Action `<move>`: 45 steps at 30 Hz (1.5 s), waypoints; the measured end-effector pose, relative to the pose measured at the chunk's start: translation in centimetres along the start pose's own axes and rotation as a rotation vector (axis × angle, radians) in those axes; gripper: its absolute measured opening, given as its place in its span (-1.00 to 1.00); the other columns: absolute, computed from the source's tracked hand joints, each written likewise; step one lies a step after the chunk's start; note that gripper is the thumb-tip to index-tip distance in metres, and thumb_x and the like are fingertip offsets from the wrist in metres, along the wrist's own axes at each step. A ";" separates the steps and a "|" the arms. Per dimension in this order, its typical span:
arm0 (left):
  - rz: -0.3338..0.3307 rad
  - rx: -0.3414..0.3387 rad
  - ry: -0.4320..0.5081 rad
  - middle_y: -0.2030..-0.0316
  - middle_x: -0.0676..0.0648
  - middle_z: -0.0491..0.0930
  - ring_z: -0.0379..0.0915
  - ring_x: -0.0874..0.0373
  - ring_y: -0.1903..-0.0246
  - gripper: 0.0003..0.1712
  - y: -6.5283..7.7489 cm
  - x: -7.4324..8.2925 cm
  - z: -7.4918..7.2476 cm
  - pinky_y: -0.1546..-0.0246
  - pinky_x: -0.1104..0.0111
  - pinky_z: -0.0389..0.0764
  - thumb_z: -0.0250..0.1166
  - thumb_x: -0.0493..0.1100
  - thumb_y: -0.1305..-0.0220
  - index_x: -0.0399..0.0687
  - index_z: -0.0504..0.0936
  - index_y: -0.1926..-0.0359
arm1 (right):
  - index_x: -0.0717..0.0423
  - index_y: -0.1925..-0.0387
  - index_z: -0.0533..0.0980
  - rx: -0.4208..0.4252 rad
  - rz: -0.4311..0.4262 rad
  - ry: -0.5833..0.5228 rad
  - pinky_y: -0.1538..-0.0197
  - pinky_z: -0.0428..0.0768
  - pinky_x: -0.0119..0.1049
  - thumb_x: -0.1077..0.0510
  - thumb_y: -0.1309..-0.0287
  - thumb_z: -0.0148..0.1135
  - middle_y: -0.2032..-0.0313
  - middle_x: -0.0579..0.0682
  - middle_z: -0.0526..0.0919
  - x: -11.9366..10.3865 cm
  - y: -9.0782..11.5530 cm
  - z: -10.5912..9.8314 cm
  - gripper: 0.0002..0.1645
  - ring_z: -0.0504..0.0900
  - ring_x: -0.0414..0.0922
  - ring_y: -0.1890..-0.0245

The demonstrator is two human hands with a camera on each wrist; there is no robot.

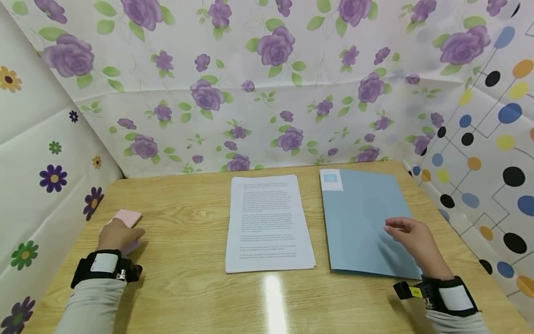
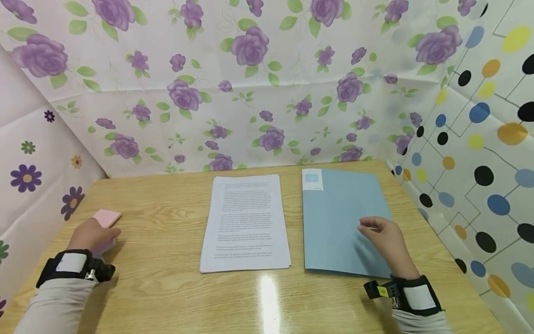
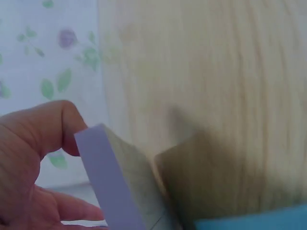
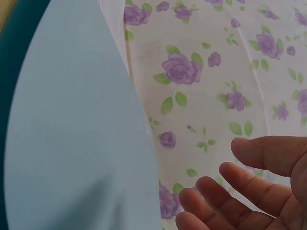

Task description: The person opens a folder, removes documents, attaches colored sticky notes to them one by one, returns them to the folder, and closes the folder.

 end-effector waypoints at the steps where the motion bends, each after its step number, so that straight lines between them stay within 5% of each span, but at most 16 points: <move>1: 0.020 -0.022 0.013 0.31 -0.52 0.48 0.43 -0.26 0.32 -0.36 0.2 0.5 0.0 0.29 0.08 0.53 0.23 -0.04 -0.23 -0.72 0.40 0.17 | 0.46 -0.17 0.52 0.002 -0.001 -0.001 0.20 0.54 -0.53 0.06 -0.46 0.17 -0.15 0.42 0.58 0.0 0.0 0.0 -0.48 0.46 -0.54 0.24; 4: 0.039 -0.124 0.059 -0.01 -0.70 0.36 0.37 -0.47 0.01 -0.18 0.7 2.1 0.5 -0.04 -0.09 0.54 0.19 -0.04 -0.24 -0.81 0.26 -0.14 | 0.47 -0.17 0.52 0.006 -0.002 -0.006 0.21 0.55 -0.53 0.07 -0.45 0.18 -0.15 0.43 0.58 -0.2 0.1 0.0 -0.48 0.45 -0.55 0.25; 6: 0.049 -0.186 0.091 -0.29 -0.78 0.10 0.14 -0.61 -0.28 -0.01 1.1 3.4 0.8 -0.31 -0.26 0.33 0.16 -0.04 -0.29 -0.84 0.00 -0.36 | 0.47 -0.17 0.52 0.010 -0.005 -0.008 0.21 0.55 -0.53 0.08 -0.45 0.18 -0.15 0.43 0.58 -0.3 0.1 0.0 -0.48 0.45 -0.56 0.26; 10: 0.071 -0.251 0.156 -0.41 -0.76 -0.22 -0.25 -0.64 -0.43 0.10 1.7 5.6 1.5 -0.46 -0.30 0.03 0.14 -0.01 -0.40 -0.79 -0.29 -0.43 | 0.46 -0.16 0.53 0.016 -0.017 -0.012 0.21 0.56 -0.53 0.07 -0.44 0.19 -0.15 0.42 0.59 -0.6 0.2 0.2 -0.48 0.46 -0.55 0.25; 17: 0.118 -0.284 0.264 -0.48 -0.67 -0.18 -0.25 -0.59 -0.48 0.04 2.7 9.7 2.5 -0.47 -0.29 0.04 0.13 -0.05 -0.43 -0.65 -0.26 -0.50 | 0.44 -0.16 0.54 0.004 -0.033 -0.024 0.18 0.57 -0.53 0.08 -0.44 0.20 -0.15 0.40 0.59 -1.4 0.3 1.1 -0.50 0.50 -0.45 0.19; 20: 0.150 -0.285 0.272 -0.51 -0.59 -0.09 -0.02 -0.52 -0.46 -0.01 3.0 12.0 3.1 -0.46 -0.23 0.17 0.14 -0.07 -0.39 -0.60 -0.17 -0.52 | 0.43 -0.17 0.54 -0.018 -0.064 -0.051 0.16 0.59 -0.49 0.09 -0.44 0.20 -0.14 0.38 0.61 -2.3 0.2 2.1 -0.51 0.54 -0.43 0.18; 28: 0.186 -0.342 0.352 -0.52 -0.54 -0.01 -0.05 -0.42 -0.52 -0.01 2.8 17.4 7.0 -0.51 -0.17 0.11 0.25 -0.22 -0.26 -0.52 -0.07 -0.54 | 0.43 -0.19 0.52 -0.207 -0.169 -0.235 -0.02 0.69 -0.24 0.18 -0.43 0.20 -0.10 0.34 0.65 -6.8 0.6 8.2 -0.55 0.69 -0.10 0.04; 31: 0.188 -0.324 0.304 -0.45 -0.53 0.18 0.21 -0.37 -0.42 -0.06 2.6 18.5 9.4 -0.43 -0.10 0.33 0.31 -0.29 -0.18 -0.52 0.10 -0.50 | 0.43 -0.16 0.53 -0.286 -0.205 -0.266 -0.04 0.68 -0.17 0.21 -0.41 0.21 -0.07 0.32 0.66 -8.6 0.9 11.0 -0.59 0.68 -0.04 0.04; 34: 0.226 -0.283 0.191 -0.24 -0.47 0.49 0.50 -0.25 -0.12 -0.24 2.5 19.3 11.3 -0.16 0.03 0.58 0.35 -0.35 -0.08 -0.46 0.40 -0.33 | 0.43 -0.09 0.57 -0.325 -0.204 -0.265 0.01 0.67 -0.22 0.25 -0.38 0.22 -0.02 0.29 0.68 -9.6 1.0 13.0 -0.64 0.67 -0.08 0.10; 37: 0.277 -0.223 -0.008 0.02 -0.35 0.61 0.48 -0.16 0.08 -0.41 2.6 19.6 12.6 0.01 0.03 0.58 0.43 -0.31 0.01 -0.42 0.59 -0.10 | 0.43 -0.03 0.60 -0.343 -0.192 -0.264 0.08 0.64 -0.31 0.29 -0.36 0.23 0.02 0.28 0.70 -9.9 1.1 14.2 -0.69 0.65 -0.15 0.15; 40: 0.246 -0.187 -0.141 0.07 -0.33 0.51 0.38 -0.18 0.03 -0.41 2.8 19.3 13.1 -0.02 -0.10 0.56 0.51 -0.21 0.02 -0.46 0.61 -0.03 | 0.43 -0.01 0.60 -0.350 -0.186 -0.266 0.11 0.62 -0.36 0.30 -0.35 0.23 0.03 0.28 0.70 -9.8 1.2 14.6 -0.71 0.64 -0.18 0.15; 45: 0.219 -0.150 -0.177 0.11 -0.32 0.43 0.33 -0.26 -0.03 -0.50 3.2 19.4 13.3 0.00 -0.30 0.51 0.53 -0.17 0.03 -0.43 0.62 0.13 | 0.43 -0.01 0.60 -0.359 -0.192 -0.281 0.12 0.62 -0.36 0.29 -0.35 0.24 0.02 0.30 0.70 -9.6 1.3 14.8 -0.71 0.63 -0.18 0.16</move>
Point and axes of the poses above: each hand's wrist, its own y-axis away from the middle knuckle, its own z-axis out of the palm, x = y × z, the point moved 6 cm from there along -y, towards the middle knuckle
